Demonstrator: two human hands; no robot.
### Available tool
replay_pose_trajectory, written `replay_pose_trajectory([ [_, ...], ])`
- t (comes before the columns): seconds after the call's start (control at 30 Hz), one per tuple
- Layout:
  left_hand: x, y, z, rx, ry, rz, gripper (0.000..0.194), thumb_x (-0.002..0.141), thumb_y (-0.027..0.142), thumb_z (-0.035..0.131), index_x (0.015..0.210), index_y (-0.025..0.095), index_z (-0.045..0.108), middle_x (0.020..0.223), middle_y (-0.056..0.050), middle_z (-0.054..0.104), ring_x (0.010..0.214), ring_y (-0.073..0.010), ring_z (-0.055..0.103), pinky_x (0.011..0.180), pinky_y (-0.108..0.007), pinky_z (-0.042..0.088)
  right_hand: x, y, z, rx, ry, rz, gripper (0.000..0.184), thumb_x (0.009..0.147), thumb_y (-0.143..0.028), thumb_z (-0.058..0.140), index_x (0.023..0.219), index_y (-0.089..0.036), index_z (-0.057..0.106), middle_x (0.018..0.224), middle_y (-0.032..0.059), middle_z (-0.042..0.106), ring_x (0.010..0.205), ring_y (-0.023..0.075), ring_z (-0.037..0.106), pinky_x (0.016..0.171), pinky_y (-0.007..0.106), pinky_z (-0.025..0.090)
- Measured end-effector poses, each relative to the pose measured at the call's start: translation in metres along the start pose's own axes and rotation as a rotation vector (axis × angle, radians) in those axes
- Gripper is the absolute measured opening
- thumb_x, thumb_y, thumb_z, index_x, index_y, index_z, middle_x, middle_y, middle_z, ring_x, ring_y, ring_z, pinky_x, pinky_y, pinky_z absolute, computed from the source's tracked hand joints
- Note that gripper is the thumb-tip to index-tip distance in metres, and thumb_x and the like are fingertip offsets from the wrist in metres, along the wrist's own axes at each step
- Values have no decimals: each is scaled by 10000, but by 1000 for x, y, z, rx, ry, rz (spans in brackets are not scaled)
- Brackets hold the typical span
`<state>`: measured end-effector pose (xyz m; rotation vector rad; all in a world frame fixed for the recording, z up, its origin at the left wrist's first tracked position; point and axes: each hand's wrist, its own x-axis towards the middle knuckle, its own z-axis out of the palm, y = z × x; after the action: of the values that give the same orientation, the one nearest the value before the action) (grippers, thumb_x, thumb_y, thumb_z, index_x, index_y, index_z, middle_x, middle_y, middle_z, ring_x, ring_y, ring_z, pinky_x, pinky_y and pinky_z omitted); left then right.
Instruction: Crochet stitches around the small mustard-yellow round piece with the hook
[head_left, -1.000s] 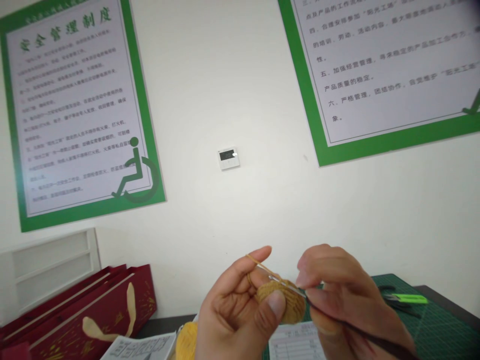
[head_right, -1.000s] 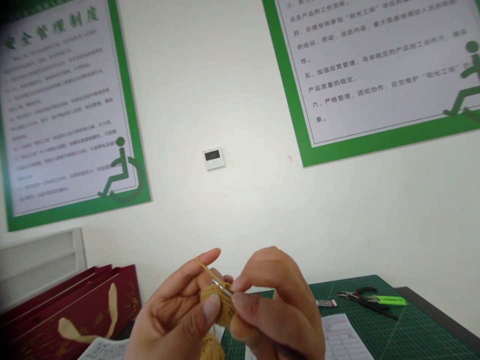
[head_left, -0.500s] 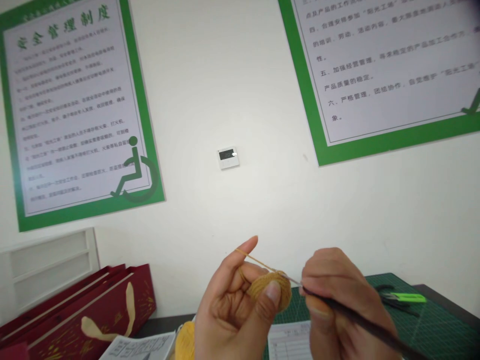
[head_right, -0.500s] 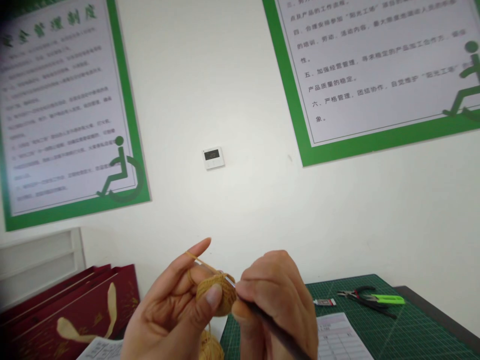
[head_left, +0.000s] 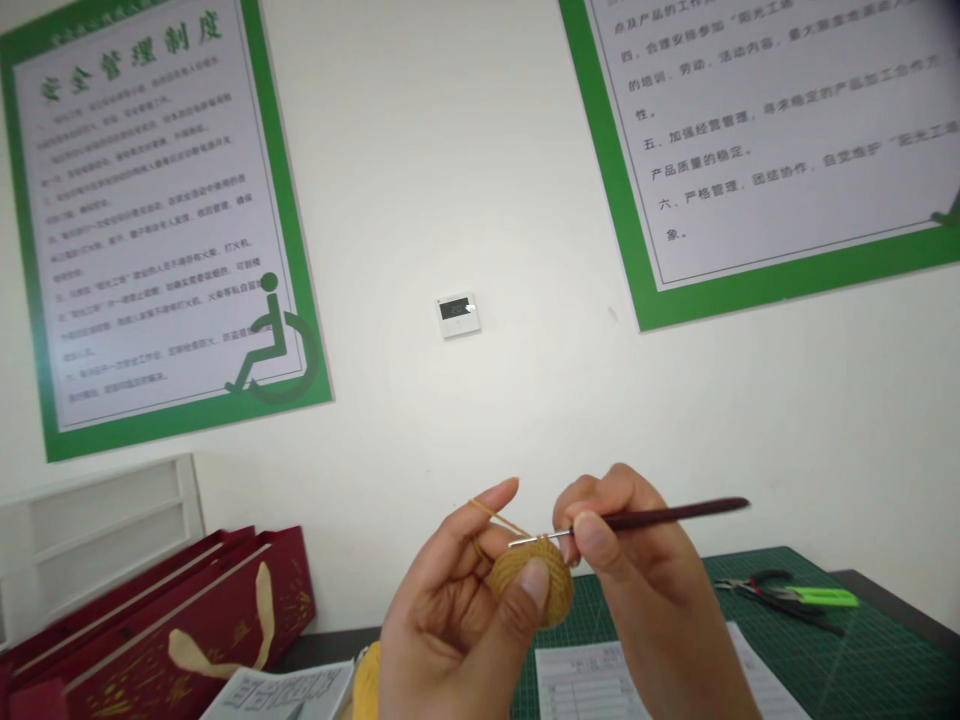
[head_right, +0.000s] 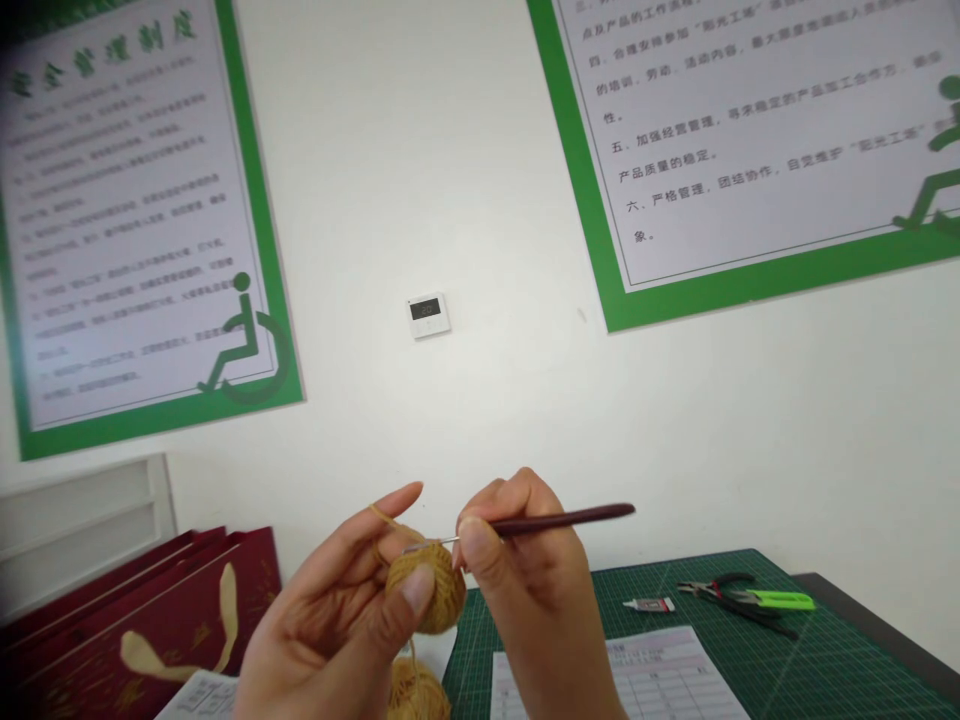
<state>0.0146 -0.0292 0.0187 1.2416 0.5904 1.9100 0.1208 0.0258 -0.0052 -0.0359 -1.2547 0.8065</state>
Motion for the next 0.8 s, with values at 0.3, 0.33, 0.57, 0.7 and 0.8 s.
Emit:
replay_pose_trajectory([
  [0.3, 1, 6, -6, -195, -208, -431, 553, 632, 155, 904, 1169, 212, 786, 799, -53, 711, 725, -149, 661, 707, -249, 535, 1, -1, -5, -443, 52, -872, 68, 914, -139, 637, 941, -194, 665, 723, 2, 641, 621, 131, 557, 564, 324, 491],
  [0.33, 2, 7, -7, -210, -229, -472, 564, 623, 160, 905, 1172, 206, 785, 820, -62, 720, 761, -164, 679, 739, -259, 542, 0, 1, -1, -285, 45, -741, 40, 949, -201, 613, 967, -213, 647, 697, -9, 611, 599, 132, 538, 544, 318, 474],
  [0.57, 4, 14, -12, -232, -222, -447, 359, 598, 147, 910, 947, 195, 843, 780, -55, 731, 760, -185, 698, 767, -279, 544, -9, -4, 5, 195, 118, -191, 195, 1040, -333, 439, 918, -246, 563, 660, -33, 495, 614, 127, 471, 577, 280, 394],
  [0.7, 2, 10, -8, -147, -172, -306, 268, 625, 169, 913, 881, 203, 843, 759, -55, 739, 705, -158, 672, 703, -252, 534, -5, -9, 3, 396, -33, 157, 303, 1041, -404, 394, 828, -236, 529, 636, -32, 466, 609, 131, 437, 612, 287, 409],
  [0.8, 2, 5, -5, -26, -126, -112, 284, 634, 196, 924, 906, 219, 847, 705, -34, 722, 687, -138, 650, 674, -218, 529, -2, -5, 5, 335, -53, 163, 233, 1006, -408, 504, 863, -240, 577, 778, -5, 567, 737, 137, 536, 697, 284, 463],
])
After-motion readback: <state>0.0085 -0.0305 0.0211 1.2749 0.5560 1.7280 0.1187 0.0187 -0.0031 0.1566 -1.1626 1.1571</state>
